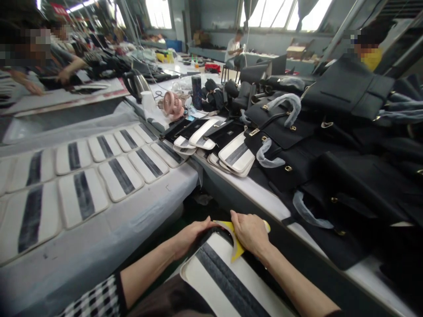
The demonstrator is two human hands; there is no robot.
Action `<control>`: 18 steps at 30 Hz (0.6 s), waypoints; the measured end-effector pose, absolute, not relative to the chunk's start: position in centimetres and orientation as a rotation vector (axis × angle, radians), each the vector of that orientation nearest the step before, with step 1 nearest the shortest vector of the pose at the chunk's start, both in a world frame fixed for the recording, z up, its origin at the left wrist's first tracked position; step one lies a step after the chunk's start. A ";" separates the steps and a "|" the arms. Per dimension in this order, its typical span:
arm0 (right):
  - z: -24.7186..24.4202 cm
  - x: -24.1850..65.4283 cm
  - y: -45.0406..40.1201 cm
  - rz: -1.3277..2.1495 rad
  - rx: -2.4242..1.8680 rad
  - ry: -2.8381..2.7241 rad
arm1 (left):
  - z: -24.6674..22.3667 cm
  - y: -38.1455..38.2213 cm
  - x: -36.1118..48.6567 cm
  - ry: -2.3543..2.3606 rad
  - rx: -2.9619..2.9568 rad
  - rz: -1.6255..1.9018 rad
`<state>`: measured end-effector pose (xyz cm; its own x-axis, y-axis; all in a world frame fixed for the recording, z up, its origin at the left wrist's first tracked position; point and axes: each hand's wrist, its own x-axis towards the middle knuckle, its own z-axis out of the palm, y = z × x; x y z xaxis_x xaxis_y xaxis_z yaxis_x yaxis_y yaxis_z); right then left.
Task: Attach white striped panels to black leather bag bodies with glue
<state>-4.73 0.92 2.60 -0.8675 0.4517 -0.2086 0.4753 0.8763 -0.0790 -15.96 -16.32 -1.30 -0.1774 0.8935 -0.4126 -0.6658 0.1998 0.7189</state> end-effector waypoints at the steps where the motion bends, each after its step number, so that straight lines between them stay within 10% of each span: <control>1: 2.7 -5.0 0.6 -0.188 0.703 2.871 | -1.4 -16.5 -15.9 1.009 0.285 1.451; 18: 2.5 -7.0 -3.2 -0.178 0.656 2.974 | -1.1 -17.3 -16.0 1.276 0.482 1.488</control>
